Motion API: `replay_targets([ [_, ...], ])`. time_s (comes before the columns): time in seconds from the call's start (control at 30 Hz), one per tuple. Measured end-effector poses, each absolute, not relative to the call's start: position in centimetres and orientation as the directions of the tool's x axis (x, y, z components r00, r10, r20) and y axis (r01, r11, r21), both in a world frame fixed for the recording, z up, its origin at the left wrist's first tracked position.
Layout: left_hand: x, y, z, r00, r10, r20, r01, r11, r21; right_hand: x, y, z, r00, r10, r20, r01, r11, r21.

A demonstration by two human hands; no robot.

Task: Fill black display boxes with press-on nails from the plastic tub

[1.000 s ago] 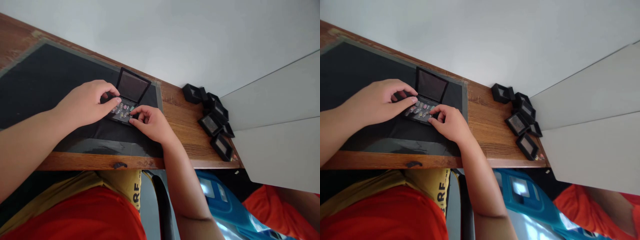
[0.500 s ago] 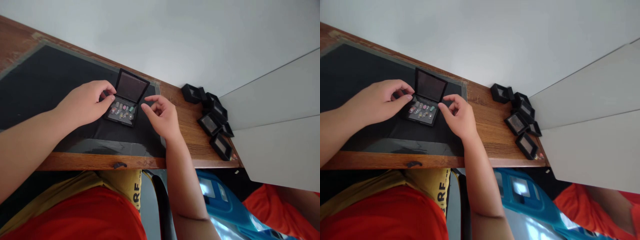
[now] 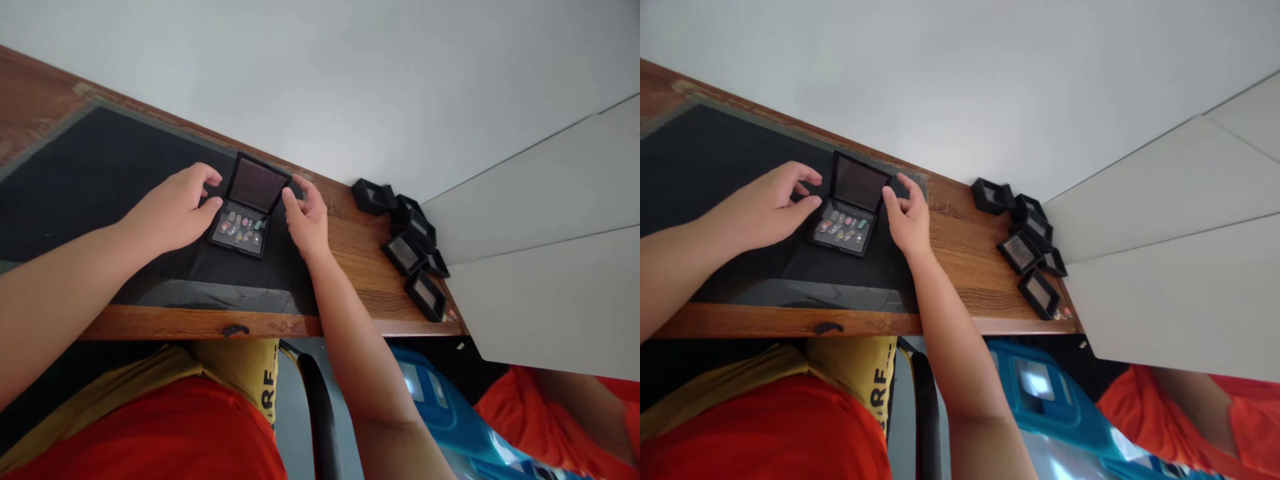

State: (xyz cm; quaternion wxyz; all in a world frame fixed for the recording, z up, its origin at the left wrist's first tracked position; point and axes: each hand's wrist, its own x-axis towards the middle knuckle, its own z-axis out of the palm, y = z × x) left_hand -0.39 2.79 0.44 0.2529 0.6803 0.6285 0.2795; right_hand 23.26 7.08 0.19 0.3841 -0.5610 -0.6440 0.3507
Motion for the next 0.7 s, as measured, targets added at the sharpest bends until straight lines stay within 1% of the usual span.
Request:
replay_targets([
  [0.1,-0.5,3.1,0.0,0.062,0.996,0.058,0.714,-0.085,0.694,23.5,7.6,-0.1,-0.181,0.983,-0.042,0.355,0.026,-0.935],
  [0.17,-0.5,3.3,-0.3,0.078,0.994,0.072,0.706,-0.106,0.700,23.7,7.7,-0.3,-0.233,0.970,-0.063,0.308,0.013,-0.951],
  [0.27,-0.6,3.4,-0.7,0.112,0.990,0.086,0.685,-0.139,0.715,23.9,7.5,-0.4,-0.272,0.962,-0.005,0.306,0.081,-0.949],
  [0.43,-0.6,3.4,-0.5,0.115,0.987,0.113,0.645,-0.161,0.747,24.1,7.0,-0.1,-0.323,0.940,0.111,0.443,0.254,-0.860],
  [0.57,-0.4,3.0,0.3,0.068,0.987,0.148,0.631,-0.157,0.760,24.5,6.5,-0.3,-0.370,0.904,0.213,0.390,0.360,-0.848],
  [0.63,-0.3,2.9,0.7,0.055,0.982,0.179,0.588,-0.177,0.790,24.7,6.3,-0.3,-0.405,0.890,0.208,0.374,0.369,-0.851],
  [0.7,-0.3,2.8,0.9,0.049,0.983,0.179,0.521,-0.179,0.835,24.9,6.1,-0.2,-0.467,0.872,0.145,0.361,0.338,-0.869],
])
